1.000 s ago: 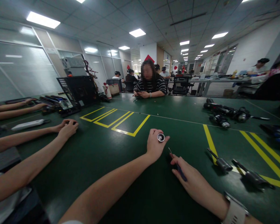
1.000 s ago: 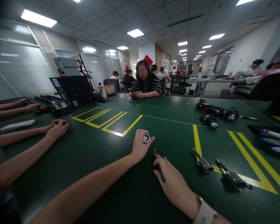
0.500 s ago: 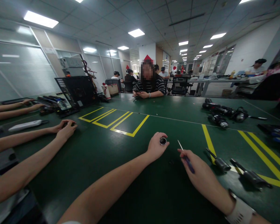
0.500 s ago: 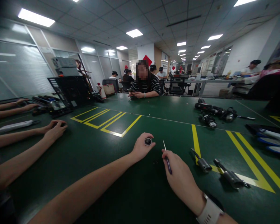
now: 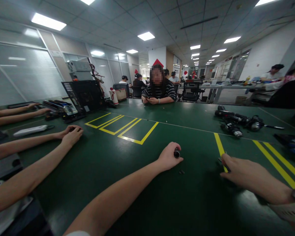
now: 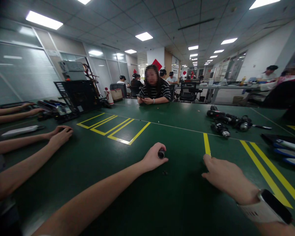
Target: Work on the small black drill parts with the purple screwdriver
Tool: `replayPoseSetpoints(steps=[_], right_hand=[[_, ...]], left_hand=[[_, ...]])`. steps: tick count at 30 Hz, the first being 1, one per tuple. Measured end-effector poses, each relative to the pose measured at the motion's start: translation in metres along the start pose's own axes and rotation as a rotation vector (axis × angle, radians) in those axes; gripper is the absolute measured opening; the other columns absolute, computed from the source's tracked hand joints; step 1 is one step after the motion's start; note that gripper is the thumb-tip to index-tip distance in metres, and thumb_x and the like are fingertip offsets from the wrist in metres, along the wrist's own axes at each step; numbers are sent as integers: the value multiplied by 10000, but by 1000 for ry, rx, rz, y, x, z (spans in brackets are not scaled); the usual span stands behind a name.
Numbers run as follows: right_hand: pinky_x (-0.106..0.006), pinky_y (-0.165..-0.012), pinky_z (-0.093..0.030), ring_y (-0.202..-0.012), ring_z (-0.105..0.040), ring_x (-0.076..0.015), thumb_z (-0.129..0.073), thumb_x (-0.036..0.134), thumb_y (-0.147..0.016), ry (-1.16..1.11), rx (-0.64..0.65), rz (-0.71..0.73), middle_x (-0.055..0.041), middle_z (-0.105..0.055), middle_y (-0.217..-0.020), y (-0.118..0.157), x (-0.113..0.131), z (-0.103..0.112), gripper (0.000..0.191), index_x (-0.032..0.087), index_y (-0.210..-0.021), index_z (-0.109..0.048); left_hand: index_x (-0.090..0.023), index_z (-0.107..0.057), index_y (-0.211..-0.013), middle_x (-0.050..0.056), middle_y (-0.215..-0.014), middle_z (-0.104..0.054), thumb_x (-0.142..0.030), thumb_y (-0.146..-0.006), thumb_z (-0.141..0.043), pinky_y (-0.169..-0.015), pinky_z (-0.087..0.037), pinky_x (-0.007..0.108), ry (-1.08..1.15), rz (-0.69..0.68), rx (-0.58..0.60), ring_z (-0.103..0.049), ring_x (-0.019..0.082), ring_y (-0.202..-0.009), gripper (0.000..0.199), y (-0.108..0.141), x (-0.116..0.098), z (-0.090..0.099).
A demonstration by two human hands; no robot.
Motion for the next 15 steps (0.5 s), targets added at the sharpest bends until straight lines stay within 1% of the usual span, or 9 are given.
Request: replayPoseSetpoints(steps=[3,8,10,12,15], right_hand=[[-383,-711,-507,-872,-666,-290,-591,236,-687,-72,52,21,-106,-702,-962,-2,-3,-9,321,179,-1003,-592],[-391,-722,-497,-841,-664,-272,-521,116,-687,-183,20,36,-107,-697,-946,-3,-2,-5,300,188,-964,-609],[-385,-701,-496,-817,-661,-270,-516,103,-681,-213,34,10,-99,-697,-906,-4,-6,-5,255,201,-892,-621],[-372,-644,-496,-769,-660,-268,-532,124,-678,-234,60,-23,-84,-695,-845,-5,-12,-6,192,213,-820,-625],[-335,-575,-480,-701,-653,-246,-542,156,-685,-248,89,-48,-63,-689,-782,-8,-20,-7,131,219,-768,-620]], left_hand=[[-179,-556,-980,40,-1058,-528,-214,-675,-699,-751,-479,302,-16,-32,28,-545,187,-929,339,0,-4,-2],[-192,-605,-933,43,-994,-553,-176,-611,-723,-695,-483,305,-57,-68,62,-561,211,-877,343,-7,-7,-5],[-198,-625,-913,44,-968,-563,-161,-584,-729,-668,-484,297,-85,-96,89,-570,219,-859,347,-12,-10,-9],[-203,-640,-893,45,-941,-567,-154,-543,-747,-612,-480,279,-106,-127,107,-577,223,-824,370,-17,-16,-15],[-205,-648,-870,44,-884,-570,-146,-515,-758,-537,-463,256,-127,-160,137,-581,222,-768,376,-24,-29,-30]])
Point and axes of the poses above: each hand's wrist, its own y-axis away from the middle knuckle, its own z-axis out of the back of the hand, x = y × z, the point moved 8 cm from there along -y, towards the middle knuckle
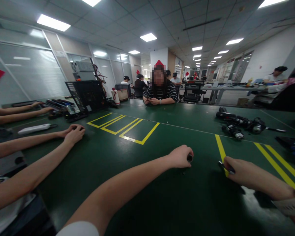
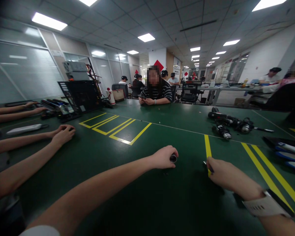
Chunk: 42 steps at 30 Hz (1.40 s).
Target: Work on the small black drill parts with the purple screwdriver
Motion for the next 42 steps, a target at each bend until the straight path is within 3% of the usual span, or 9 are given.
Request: replayPoseSetpoints(steps=[6,10,15,20,24,27,33,38,42], right_hand=[[-311,-529,-433,-610,-639,-222,-539,181,-702,-7,-22,-90,-70,-674,-736,0,-10,15,69,214,-756,-569],[-335,-527,-403,-607,-627,-245,-545,209,-706,24,-114,-126,-104,-666,-719,4,-16,35,25,217,-729,-541],[-359,-517,-395,-597,-618,-256,-542,201,-706,23,-186,-128,-146,-664,-721,10,-15,50,15,208,-717,-550],[-336,-464,-404,-526,-610,-222,-535,208,-713,-81,-175,-126,-144,-666,-708,12,-7,51,29,206,-705,-563],[-287,-397,-400,-449,-582,-184,-559,200,-686,-173,-150,-174,-89,-647,-628,13,2,49,11,205,-681,-551],[-258,-369,-431,-437,-583,-168,-572,255,-679,-299,-90,-169,-29,-619,-584,15,17,42,59,209,-686,-535],[-244,-359,-468,-408,-564,-129,-615,437,-664,-724,-75,-12,5,-610,-615,23,64,29,279,194,-781,-544],[-316,-589,-584,-715,-671,-211,-564,508,-736,-889,-118,91,-61,-669,-809,29,93,23,325,199,-835,-581],[-363,-708,-588,-892,-660,-243,-479,514,-820,-953,-205,143,-97,-661,-982,27,98,12,352,200,-943,-581]], left_hand=[[-175,-610,-988,95,-992,-582,-248,-616,-731,-566,-483,282,-132,-39,210,-589,242,-821,398,-21,-42,-45],[-138,-586,-1043,113,-986,-597,-290,-694,-675,-569,-486,283,-146,-148,339,-590,241,-836,391,-27,-74,-74],[-136,-574,-1080,132,-1027,-603,-338,-735,-631,-636,-499,319,-168,-183,394,-587,272,-918,403,-27,-91,-88],[-108,-485,-1216,165,-1150,-541,-376,-698,-676,-738,-506,356,-58,-138,316,-562,297,-1003,614,-22,-86,-77],[-142,-460,-1234,150,-1194,-489,-479,-662,-690,-809,-492,399,102,-82,68,-533,297,-1038,702,-15,-78,-50],[-175,-439,-1248,139,-1229,-458,-446,-638,-725,-789,-503,371,247,-130,-74,-553,252,-990,727,-4,-82,-28],[-205,-465,-1272,111,-1237,-536,-239,-730,-682,-956,-419,397,349,-352,-81,-495,250,-1149,585,22,-98,0],[-178,-566,-1190,92,-1107,-636,-152,-785,-606,-802,-516,351,734,-139,-8,-620,211,-957,407,35,-64,0],[-118,-648,-997,101,-995,-669,-213,-702,-716,-674,-553,312,1041,156,-128,-653,200,-844,317,49,-16,9]])
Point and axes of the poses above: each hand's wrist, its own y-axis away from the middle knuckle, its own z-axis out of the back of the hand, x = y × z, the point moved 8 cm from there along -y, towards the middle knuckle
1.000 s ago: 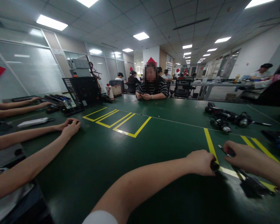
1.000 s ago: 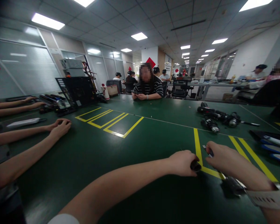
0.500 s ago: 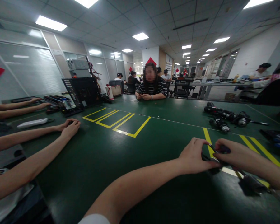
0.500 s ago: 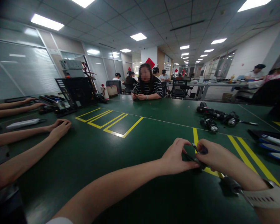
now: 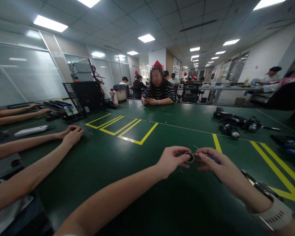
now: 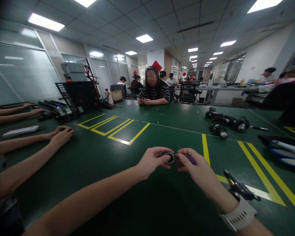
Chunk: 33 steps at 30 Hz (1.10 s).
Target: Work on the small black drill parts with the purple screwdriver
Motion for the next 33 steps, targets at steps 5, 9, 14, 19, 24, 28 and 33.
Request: replayPoseSetpoints(steps=[5,9,14,19,24,28,33], right_hand=[[-445,-870,-511,-1004,-634,-243,-415,322,-902,350,67,321,-94,-670,-1081,14,4,-38,245,225,-1052,-583],[-503,-1073,-288,-1262,-438,-247,-518,266,-862,583,352,532,-46,-547,-1327,37,9,-86,133,238,-956,-609],[-480,-1130,-152,-1344,-293,-238,-566,414,-824,580,488,470,-45,-419,-1429,40,2,-98,310,221,-1067,-579],[-454,-1134,-163,-1353,-272,-230,-491,471,-859,669,532,446,-62,-374,-1454,39,-2,-92,459,195,-1224,-529],[-506,-1115,-182,-1357,-242,-281,-375,512,-892,850,550,354,-129,-276,-1480,38,-10,-75,638,93,-1373,-383],[-539,-1097,-201,-1344,-253,-321,-397,512,-875,967,545,243,-148,-263,-1474,37,-15,-59,662,69,-1365,-393],[-537,-1090,-213,-1336,-251,-352,-523,442,-800,1055,583,94,-168,-250,-1470,38,-13,-46,714,57,-1379,-365]], left_hand=[[-116,-636,-943,75,-886,-692,-160,-720,-710,-647,-561,261,203,-31,-344,-682,170,-762,239,0,-5,72],[-113,-624,-913,51,-789,-689,-132,-761,-667,-600,-552,214,253,-73,-490,-684,142,-687,159,-7,-8,109],[-112,-626,-917,59,-786,-695,-148,-762,-671,-598,-559,220,242,-70,-503,-687,147,-682,165,-13,-1,116],[-115,-633,-952,76,-824,-703,-140,-749,-683,-598,-562,236,185,-33,-450,-690,168,-717,210,-9,5,103],[-116,-663,-957,86,-883,-701,-104,-721,-699,-660,-566,264,87,5,-371,-684,174,-757,239,-4,12,88],[-124,-673,-974,95,-965,-690,-101,-728,-692,-805,-551,339,63,58,-262,-667,187,-851,248,-3,19,77],[-128,-656,-1038,116,-1065,-661,-83,-750,-661,-909,-500,409,63,142,-180,-636,219,-968,291,-1,27,72]])
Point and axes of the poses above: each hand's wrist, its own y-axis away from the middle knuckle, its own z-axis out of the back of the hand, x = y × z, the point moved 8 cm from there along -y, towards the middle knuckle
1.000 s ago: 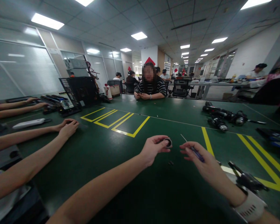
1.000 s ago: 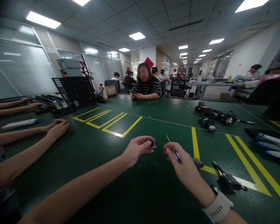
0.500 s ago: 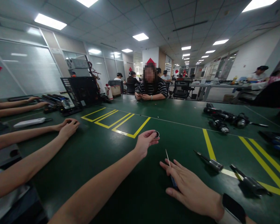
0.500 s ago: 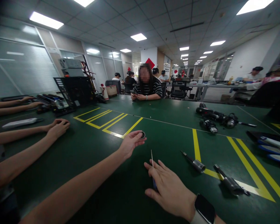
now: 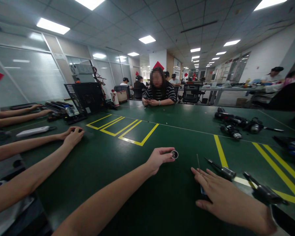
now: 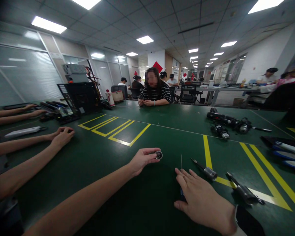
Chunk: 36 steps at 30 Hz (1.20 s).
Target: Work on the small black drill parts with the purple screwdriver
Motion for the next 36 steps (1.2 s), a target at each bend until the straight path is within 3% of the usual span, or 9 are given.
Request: replayPoseSetpoints(steps=[5,10,14,20,25,31,36], right_hand=[[-566,-1059,-263,-1306,-314,-386,-603,351,-728,18,70,-98,-168,-346,-1443,13,-20,3,777,100,-1407,-321],[-623,-980,-340,-1190,-469,-420,-638,222,-674,32,12,-119,-159,-578,-1269,22,-44,4,632,160,-1292,-521],[-606,-906,-412,-1077,-570,-388,-646,198,-649,14,-46,-113,-120,-670,-1125,22,-53,6,537,221,-1185,-602],[-550,-847,-465,-983,-620,-349,-629,182,-653,47,-99,-69,-113,-688,-1055,22,-54,5,451,221,-1102,-634],[-530,-804,-501,-954,-636,-340,-620,136,-648,123,-228,21,-106,-685,-1051,20,-59,4,499,234,-1137,-601],[-485,-921,-463,-1134,-562,-291,-434,-30,-703,152,-338,147,-88,-617,-1229,13,-47,8,604,246,-1231,-535],[-488,-934,-451,-1126,-568,-291,-418,3,-747,56,-296,53,-107,-637,-1198,11,-52,12,510,210,-1177,-597]], left_hand=[[-132,-655,-1049,120,-1080,-651,-73,-730,-675,-919,-484,434,-63,21,50,-627,234,-986,325,3,0,-4],[-152,-670,-1020,108,-1083,-648,-146,-680,-730,-919,-469,454,-147,-30,124,-632,231,-965,346,5,-1,-12],[-182,-680,-998,76,-1130,-610,-123,-688,-706,-949,-454,410,-259,-133,207,-605,207,-1023,317,6,-2,-18],[-188,-669,-1016,81,-1174,-530,-124,-719,-672,-863,-504,368,-622,-257,333,-579,190,-1009,304,20,-10,-37],[-199,-633,-1080,65,-1170,-548,-148,-782,-621,-901,-463,352,-987,-420,398,-522,189,-1073,302,38,-25,-54],[-158,-610,-1096,89,-1209,-532,-125,-814,-569,-920,-436,321,-1189,-582,457,-515,186,-1093,287,49,-27,-65],[-196,-605,-1110,91,-1218,-544,-106,-807,-557,-923,-423,334,-1294,-712,470,-510,225,-1128,320,55,-26,-70]])
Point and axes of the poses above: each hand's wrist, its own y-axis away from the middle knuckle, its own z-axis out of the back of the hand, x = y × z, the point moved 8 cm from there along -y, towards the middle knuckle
